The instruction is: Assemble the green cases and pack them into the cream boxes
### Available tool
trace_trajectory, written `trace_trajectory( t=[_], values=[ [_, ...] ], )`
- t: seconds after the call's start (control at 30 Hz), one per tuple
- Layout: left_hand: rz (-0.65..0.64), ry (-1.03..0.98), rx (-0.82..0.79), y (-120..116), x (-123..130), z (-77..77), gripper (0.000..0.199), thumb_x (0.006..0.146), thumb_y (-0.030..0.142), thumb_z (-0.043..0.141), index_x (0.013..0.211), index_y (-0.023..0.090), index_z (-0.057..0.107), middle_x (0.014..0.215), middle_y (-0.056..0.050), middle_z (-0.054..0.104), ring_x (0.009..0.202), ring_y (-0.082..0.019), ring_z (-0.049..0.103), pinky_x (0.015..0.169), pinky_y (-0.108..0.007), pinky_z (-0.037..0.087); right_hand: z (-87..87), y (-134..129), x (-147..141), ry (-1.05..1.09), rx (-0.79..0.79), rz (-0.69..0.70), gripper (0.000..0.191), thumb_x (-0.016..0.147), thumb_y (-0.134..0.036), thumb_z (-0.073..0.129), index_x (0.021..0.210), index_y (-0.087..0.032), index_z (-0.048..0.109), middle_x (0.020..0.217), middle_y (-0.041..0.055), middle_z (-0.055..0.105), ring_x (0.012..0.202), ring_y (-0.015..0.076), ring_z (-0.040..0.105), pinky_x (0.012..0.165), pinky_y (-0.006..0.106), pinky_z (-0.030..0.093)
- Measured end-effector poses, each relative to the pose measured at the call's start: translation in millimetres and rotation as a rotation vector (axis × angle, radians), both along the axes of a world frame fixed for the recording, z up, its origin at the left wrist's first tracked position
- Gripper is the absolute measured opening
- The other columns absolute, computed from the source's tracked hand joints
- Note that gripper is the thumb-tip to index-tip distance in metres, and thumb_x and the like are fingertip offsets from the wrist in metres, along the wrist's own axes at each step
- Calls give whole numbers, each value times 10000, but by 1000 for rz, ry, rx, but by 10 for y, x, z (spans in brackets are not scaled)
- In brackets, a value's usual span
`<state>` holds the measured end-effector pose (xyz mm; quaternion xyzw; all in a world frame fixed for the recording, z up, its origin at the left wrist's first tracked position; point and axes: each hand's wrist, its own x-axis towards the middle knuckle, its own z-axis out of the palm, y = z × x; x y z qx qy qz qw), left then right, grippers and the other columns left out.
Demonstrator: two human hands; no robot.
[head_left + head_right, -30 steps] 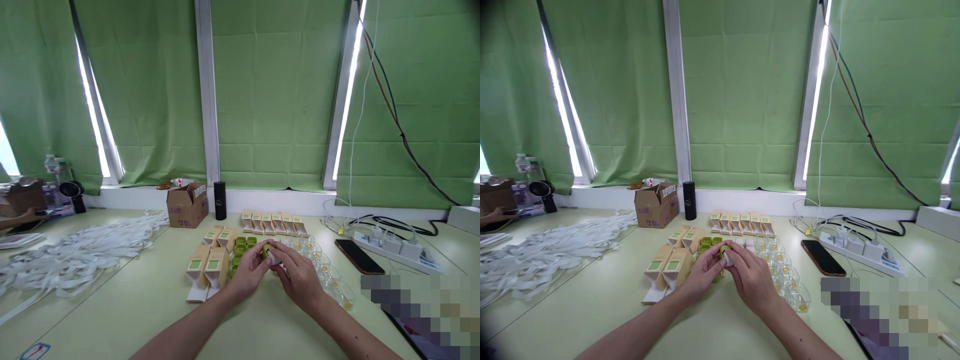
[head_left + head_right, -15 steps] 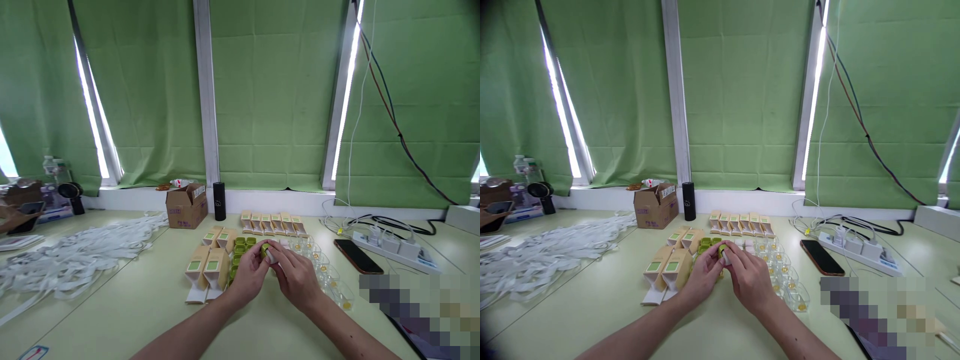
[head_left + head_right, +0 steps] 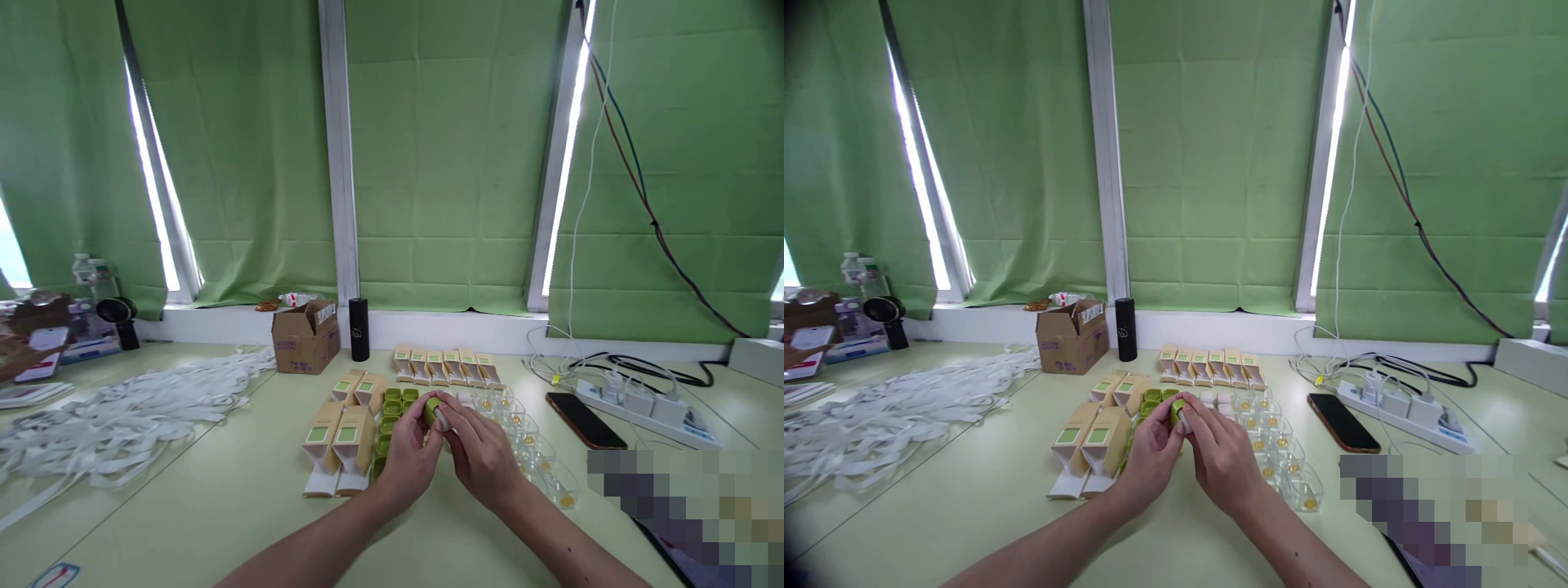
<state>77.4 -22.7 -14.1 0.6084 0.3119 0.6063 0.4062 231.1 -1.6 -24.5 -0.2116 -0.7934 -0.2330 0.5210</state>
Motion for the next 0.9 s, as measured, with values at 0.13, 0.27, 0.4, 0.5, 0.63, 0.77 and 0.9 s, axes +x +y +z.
trace_trajectory(
  t=[0.13, 0.27, 0.4, 0.5, 0.63, 0.77, 0.9],
  values=[
    [8, -4, 14, 1, 16, -42, 495, 939, 390, 687, 1375, 166, 622, 1339, -145, 695, 1264, -292, 641, 1111, -420, 518, 13, -5, -8, 2, 2, 21, 541, 1000, -29, 487, 1531, -132, 473, 1367, 226, 705, 1258, 305, 707, 904, 440, 677],
    [13, -3, 34, -8, 19, -35, 519, 953, 435, 675, 1381, 151, 605, 1361, -163, 677, 1285, -303, 629, 1138, -435, 495, 22, -7, -18, 8, 19, 20, 513, 1016, -48, 483, 1521, -135, 483, 1362, 228, 708, 1259, 304, 707, 907, 439, 677],
    [-37, 0, 15, -22, -16, -21, 573, 959, 501, 672, 1417, 169, 586, 1400, -162, 660, 1328, -311, 608, 1153, -429, 483, 10, 11, -6, 13, -19, 1, 472, 1041, -95, 485, 1508, -153, 497, 1329, 205, 732, 1231, 292, 725, 910, 423, 680],
    [-99, -13, -7, -15, -37, -51, 691, 937, 511, 712, 1515, 196, 499, 1474, -166, 611, 1346, -308, 599, 1153, -427, 483, -9, 29, 11, 15, -66, -5, 461, 1053, -131, 471, 1513, -156, 493, 1334, 199, 728, 1243, 289, 717, 952, 434, 666],
    [-124, 1, -33, 38, -38, -110, 796, 883, 501, 783, 1545, 186, 473, 1472, -182, 609, 1288, -314, 630, 1139, -452, 490, -35, 39, 12, 34, -64, 0, 452, 1060, -181, 470, 1510, -154, 503, 1320, 197, 727, 1228, 294, 720, 972, 445, 657],
    [-90, 8, -47, 75, -36, -99, 786, 875, 538, 778, 1516, 170, 512, 1381, -173, 673, 1231, -307, 658, 1123, -456, 504, -71, 38, -7, 43, -63, -17, 475, 1042, -158, 506, 1517, -168, 510, 1320, 185, 722, 1230, 296, 714, 989, 445, 652],
    [-93, -7, -36, 53, -43, -40, 766, 891, 577, 745, 1498, 163, 532, 1415, -176, 659, 1275, -309, 640, 1109, -432, 519, -114, 56, -16, 44, -92, -4, 522, 1036, -139, 522, 1554, -164, 467, 1357, 188, 698, 1273, 305, 684, 1023, 479, 638]
  ],
)
